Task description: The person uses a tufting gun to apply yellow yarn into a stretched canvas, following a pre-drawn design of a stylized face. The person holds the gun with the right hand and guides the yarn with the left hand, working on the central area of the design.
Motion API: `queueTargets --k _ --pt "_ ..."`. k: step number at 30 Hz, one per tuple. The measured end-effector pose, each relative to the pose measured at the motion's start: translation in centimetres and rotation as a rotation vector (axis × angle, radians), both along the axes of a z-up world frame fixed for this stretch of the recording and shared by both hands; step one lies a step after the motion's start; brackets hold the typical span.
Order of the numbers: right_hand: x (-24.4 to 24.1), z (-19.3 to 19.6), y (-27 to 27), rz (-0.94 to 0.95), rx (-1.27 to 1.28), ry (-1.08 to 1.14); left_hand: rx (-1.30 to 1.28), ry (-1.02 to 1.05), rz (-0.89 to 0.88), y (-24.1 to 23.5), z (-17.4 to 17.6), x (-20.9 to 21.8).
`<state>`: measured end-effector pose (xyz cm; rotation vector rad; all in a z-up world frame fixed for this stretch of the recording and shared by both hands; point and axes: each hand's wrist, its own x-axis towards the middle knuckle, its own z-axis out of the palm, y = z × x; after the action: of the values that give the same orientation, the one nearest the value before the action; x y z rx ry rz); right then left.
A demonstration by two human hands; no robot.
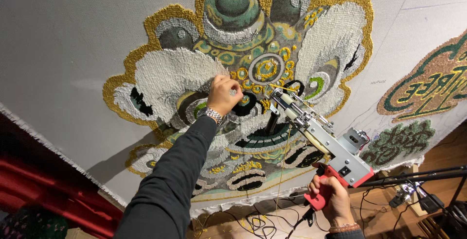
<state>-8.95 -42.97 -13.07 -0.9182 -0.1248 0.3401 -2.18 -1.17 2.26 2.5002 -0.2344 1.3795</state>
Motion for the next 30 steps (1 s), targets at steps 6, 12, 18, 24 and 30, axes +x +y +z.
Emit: queueTargets --k 6,12,18,24,30 --pt "1.2 0.5 -0.5 0.019 0.006 0.036 0.05 0.067 0.009 -1.6 0.1 -2.1" --pt "2.1 4.1 -1.5 0.121 -0.017 -0.056 -0.325 0.522 -0.123 -5.3 -3.9 -3.3" --pt "2.7 8.6 -2.2 0.338 0.01 -0.043 -0.912 0.722 -0.557 -8.3 -10.5 0.9" --pt "2.5 9.7 -2.9 0.339 -0.104 -0.027 -0.885 0.743 -0.58 -8.4 -13.4 1.9" --pt "2.2 10.1 -2.9 0.265 -0.207 0.01 -1.04 0.895 -0.573 -9.5 -12.0 -0.9"
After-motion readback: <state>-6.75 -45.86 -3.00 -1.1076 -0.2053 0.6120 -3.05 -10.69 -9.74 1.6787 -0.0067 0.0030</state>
